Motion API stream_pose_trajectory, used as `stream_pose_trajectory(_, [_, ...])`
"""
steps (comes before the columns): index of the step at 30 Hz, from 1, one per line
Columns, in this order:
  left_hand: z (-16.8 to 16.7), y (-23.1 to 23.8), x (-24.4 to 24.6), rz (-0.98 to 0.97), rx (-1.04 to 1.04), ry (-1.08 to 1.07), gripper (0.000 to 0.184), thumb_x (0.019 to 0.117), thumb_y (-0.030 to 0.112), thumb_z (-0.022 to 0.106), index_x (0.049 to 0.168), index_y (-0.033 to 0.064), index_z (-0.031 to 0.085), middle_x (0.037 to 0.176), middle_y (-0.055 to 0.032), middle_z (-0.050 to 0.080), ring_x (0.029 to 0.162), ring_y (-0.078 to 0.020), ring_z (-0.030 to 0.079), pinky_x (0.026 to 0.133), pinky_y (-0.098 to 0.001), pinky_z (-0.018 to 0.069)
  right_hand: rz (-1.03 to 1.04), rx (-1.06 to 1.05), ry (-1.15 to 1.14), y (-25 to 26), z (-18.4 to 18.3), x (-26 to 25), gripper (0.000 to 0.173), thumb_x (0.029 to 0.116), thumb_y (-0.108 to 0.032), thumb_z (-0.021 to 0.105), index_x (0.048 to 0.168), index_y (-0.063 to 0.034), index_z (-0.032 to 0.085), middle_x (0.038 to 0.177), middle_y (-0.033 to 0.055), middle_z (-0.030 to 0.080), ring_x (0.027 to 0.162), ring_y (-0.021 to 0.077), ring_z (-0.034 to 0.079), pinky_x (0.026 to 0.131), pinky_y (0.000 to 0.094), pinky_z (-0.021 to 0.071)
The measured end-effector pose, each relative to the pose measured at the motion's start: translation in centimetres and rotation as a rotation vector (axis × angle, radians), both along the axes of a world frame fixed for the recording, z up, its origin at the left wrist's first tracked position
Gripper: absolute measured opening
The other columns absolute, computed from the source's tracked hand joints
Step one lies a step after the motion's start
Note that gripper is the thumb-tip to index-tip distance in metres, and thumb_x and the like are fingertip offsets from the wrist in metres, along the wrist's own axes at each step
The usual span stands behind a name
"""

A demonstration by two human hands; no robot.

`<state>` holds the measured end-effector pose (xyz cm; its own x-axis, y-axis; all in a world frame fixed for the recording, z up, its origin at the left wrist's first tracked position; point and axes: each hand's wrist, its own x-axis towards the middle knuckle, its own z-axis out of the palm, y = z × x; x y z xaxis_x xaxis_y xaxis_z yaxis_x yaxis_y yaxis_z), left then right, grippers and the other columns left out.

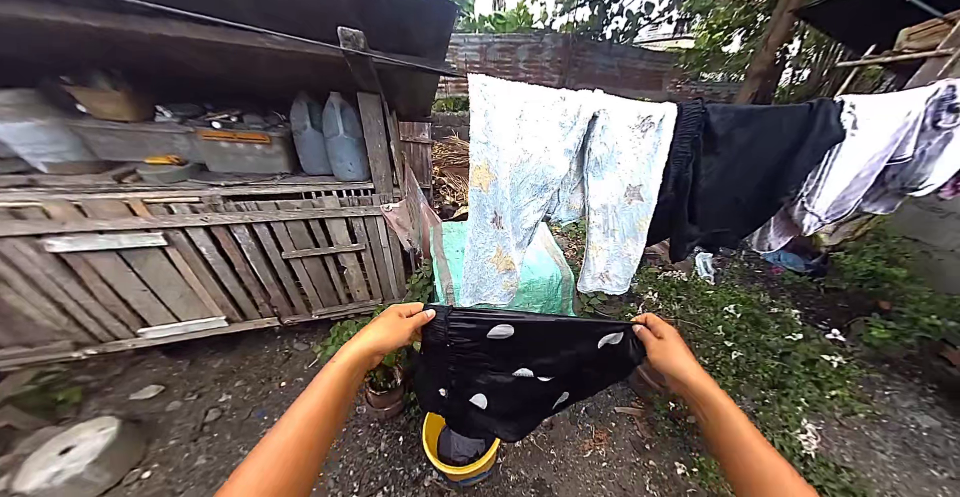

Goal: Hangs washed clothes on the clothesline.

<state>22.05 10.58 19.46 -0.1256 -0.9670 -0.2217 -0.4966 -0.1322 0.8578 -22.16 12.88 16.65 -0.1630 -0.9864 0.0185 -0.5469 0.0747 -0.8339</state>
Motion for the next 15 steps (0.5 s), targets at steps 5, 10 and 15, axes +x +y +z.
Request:
stream_pose_trajectory(5, [2.8,0.3,-0.8,-0.053,-0.009,0.647,0.033,0.1126,0.027,0.034,0.143,0.0197,0.044,0.113,-0.0046,0.071,0.098,-0.0174,0.072,0.086,-0.0368,0.0602,-0.106,-0.138,-0.969,-0.3,2.7,0.5,0.027,0.1107,-0.021,0.039,0.133,-0.0135,0.052,0.102,0.0064,0.068,0.089,0.0173,0.069,0.077,0.037,0.059])
stream_pose_trajectory(10, [-0.1,0.6,-1.9,-0.149,0.05,0.381,0.086,0.0965,-0.006,0.057,0.161,0.0188,0.007,0.117,-0.0121,0.066,0.094,-0.0185,0.07,0.078,-0.0363,0.0605,0.291,0.309,-0.608,1.4,-3.7,2.3,0.085,0.0937,0.0,0.061,0.163,-0.0201,0.015,0.121,0.0144,0.064,0.093,0.0199,0.068,0.079,0.0403,0.0584])
stream_pose_trajectory(15, [-1.3,1.0,-1.0,0.144,0.052,0.312,0.066,0.0985,-0.006,0.055,0.156,0.0103,0.026,0.116,-0.0185,0.065,0.09,-0.0187,0.068,0.077,-0.0339,0.0561,0.254,0.159,-0.56,1.4,-2.4,0.3,0.019,0.0932,0.006,0.051,0.091,-0.0082,0.063,0.076,-0.0021,0.066,0.066,0.0066,0.063,0.063,0.0251,0.0547])
